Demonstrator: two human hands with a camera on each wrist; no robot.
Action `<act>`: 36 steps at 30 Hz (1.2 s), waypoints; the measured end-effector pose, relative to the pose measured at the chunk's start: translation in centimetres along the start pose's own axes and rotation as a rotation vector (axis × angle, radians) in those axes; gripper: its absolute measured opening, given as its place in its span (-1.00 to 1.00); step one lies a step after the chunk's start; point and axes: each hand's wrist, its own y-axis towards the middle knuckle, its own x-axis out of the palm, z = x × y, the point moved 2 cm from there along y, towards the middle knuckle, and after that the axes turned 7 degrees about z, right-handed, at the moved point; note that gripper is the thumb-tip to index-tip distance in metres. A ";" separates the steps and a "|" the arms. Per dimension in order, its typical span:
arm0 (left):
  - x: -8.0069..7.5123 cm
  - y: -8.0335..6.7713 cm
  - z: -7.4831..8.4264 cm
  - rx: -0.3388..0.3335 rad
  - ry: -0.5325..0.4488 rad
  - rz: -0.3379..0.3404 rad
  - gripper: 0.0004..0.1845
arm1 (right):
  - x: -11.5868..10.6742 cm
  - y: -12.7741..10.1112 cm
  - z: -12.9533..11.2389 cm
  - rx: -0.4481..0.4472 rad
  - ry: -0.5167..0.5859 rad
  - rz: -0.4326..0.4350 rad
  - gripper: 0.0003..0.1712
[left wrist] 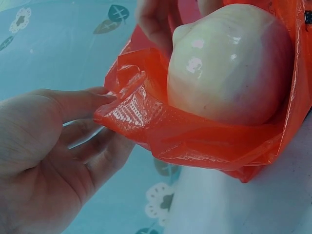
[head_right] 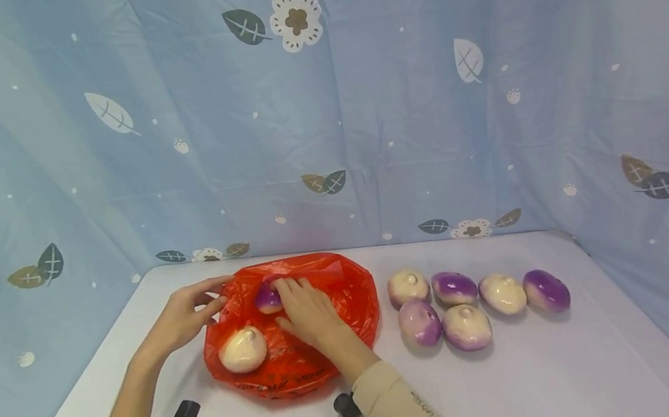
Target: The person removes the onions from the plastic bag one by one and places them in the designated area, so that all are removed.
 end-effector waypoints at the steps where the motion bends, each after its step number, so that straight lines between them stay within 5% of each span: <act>1: 0.0 0.0 0.0 0.000 -0.001 0.000 -0.57 | 0.0 0.0 0.0 -0.007 -0.007 0.008 -0.40; 36: 0.0 -0.1 0.1 -0.009 -0.001 -0.004 -0.57 | -0.8 -1.9 1.0 0.055 0.128 -0.005 -0.33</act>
